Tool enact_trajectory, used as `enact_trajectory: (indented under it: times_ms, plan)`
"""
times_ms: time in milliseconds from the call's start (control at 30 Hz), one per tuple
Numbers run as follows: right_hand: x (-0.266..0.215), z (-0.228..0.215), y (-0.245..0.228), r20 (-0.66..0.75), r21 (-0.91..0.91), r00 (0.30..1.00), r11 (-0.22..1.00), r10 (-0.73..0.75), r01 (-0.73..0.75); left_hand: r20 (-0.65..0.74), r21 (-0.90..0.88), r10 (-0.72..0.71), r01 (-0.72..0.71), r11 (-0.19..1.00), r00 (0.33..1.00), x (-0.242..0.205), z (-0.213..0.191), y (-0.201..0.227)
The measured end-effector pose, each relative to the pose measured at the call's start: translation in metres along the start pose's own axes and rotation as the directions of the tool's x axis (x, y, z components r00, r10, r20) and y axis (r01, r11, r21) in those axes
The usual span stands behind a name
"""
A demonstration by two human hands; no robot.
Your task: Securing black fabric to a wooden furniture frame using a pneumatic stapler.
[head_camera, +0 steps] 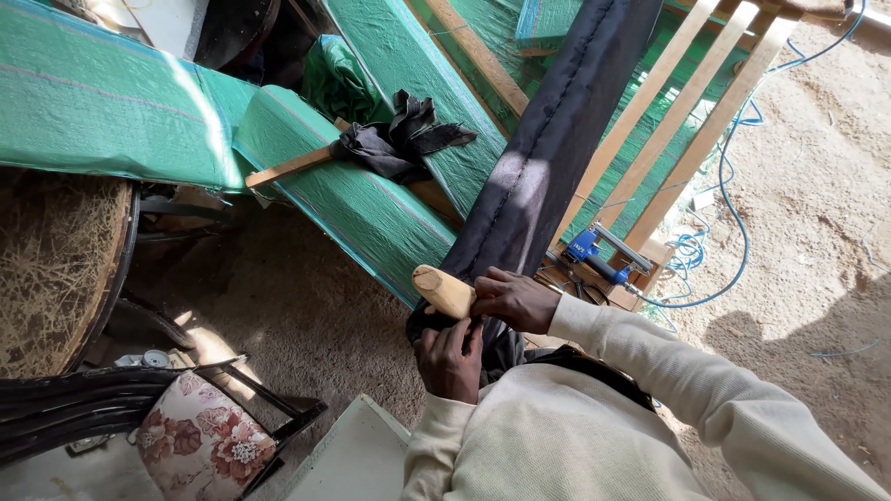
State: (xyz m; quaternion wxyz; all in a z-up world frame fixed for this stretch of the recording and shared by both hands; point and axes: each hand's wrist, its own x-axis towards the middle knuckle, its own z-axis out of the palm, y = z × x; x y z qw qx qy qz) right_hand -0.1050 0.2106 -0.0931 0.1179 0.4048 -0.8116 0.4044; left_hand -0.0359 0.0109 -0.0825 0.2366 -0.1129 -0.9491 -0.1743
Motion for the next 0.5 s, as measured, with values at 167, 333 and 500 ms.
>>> enact_trajectory:
  times_ms: [167, 333, 500]
  plan:
    - [0.008, -0.015, -0.019, -0.011, 0.038, 0.999, 0.998, 0.044, -0.043, 0.021, 0.049, 0.010, -0.011, 0.999, 1.000, 0.002, -0.002, 0.006]
    - [0.010, -0.020, -0.032, -0.108, 0.203, 0.972, 0.962, 0.210, -0.185, 0.064, 0.078, -0.055, 0.050, 0.996, 0.996, 0.008, -0.011, 0.018]
    - [-0.009, -0.011, -0.026, 0.039, 0.482, 0.781, 0.673, 0.623, -0.561, 0.091, -0.076, 0.021, -0.014, 0.997, 0.996, 0.000, -0.008, 0.017]
